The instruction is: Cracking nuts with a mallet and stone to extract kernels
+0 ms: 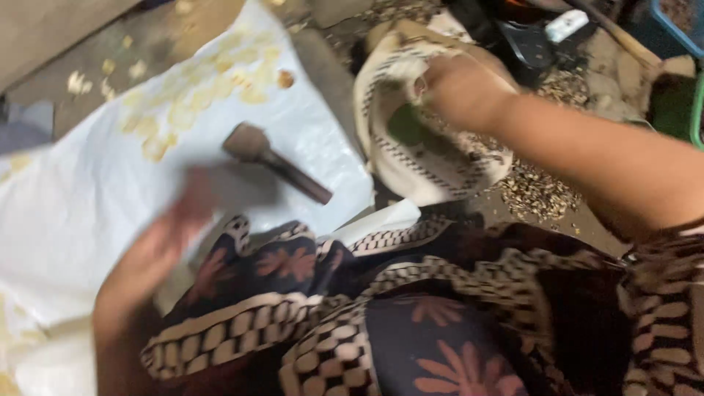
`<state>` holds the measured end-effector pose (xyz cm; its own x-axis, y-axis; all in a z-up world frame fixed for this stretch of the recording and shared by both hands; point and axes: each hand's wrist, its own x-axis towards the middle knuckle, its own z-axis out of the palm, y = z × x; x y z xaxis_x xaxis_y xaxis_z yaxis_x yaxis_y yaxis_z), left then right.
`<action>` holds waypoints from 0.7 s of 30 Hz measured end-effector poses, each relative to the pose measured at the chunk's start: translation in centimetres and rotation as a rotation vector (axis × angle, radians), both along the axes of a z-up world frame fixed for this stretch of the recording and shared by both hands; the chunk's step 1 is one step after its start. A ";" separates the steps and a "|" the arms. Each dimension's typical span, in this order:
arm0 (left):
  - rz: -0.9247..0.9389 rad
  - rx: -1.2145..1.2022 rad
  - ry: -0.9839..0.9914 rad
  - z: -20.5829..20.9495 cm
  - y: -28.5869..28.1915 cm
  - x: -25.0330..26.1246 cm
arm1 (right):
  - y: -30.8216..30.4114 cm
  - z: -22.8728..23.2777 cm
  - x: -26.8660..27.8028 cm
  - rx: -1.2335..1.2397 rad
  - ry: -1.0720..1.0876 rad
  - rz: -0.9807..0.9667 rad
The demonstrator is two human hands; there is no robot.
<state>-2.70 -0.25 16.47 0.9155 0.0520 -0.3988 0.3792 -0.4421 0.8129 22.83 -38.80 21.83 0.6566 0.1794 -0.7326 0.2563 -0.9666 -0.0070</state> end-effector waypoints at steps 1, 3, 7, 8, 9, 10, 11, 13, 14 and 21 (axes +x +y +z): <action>-0.276 -0.222 -0.059 2.3 -0.5 -1.0 | -5.8 -2.9 3.2 0.018 -0.248 0.014; -0.573 -0.430 -0.106 5.4 -1.5 -1.3 | -17.6 -7.3 8.5 0.039 -0.509 0.011; -0.479 0.208 0.556 5.8 -4.2 2.3 | -37.2 -12.1 16.1 -0.317 -0.577 -0.166; -0.683 0.395 0.505 5.7 -4.7 3.1 | -41.3 -14.6 16.4 -0.014 -0.441 -0.464; -0.695 0.412 0.516 5.6 -7.1 5.2 | -40.4 -14.3 15.4 -0.003 -0.430 -0.481; -0.794 0.494 0.377 5.4 -9.6 7.0 | -39.5 -13.9 14.3 0.418 -0.286 -0.664; -0.892 0.570 0.235 5.1 -12.0 8.7 | -38.6 -13.4 13.2 0.855 -0.138 -0.836; -1.052 0.559 -0.029 1.5 -16.4 12.7 | -38.0 -15.5 13.6 0.972 -0.225 -0.923; -1.186 0.523 -0.300 -0.3 -18.6 14.3 | -37.6 -16.5 13.8 1.077 -0.312 -0.993; -1.181 0.422 0.012 -11.5 -36.2 24.5 | -37.7 -18.6 13.9 1.172 -0.521 -1.098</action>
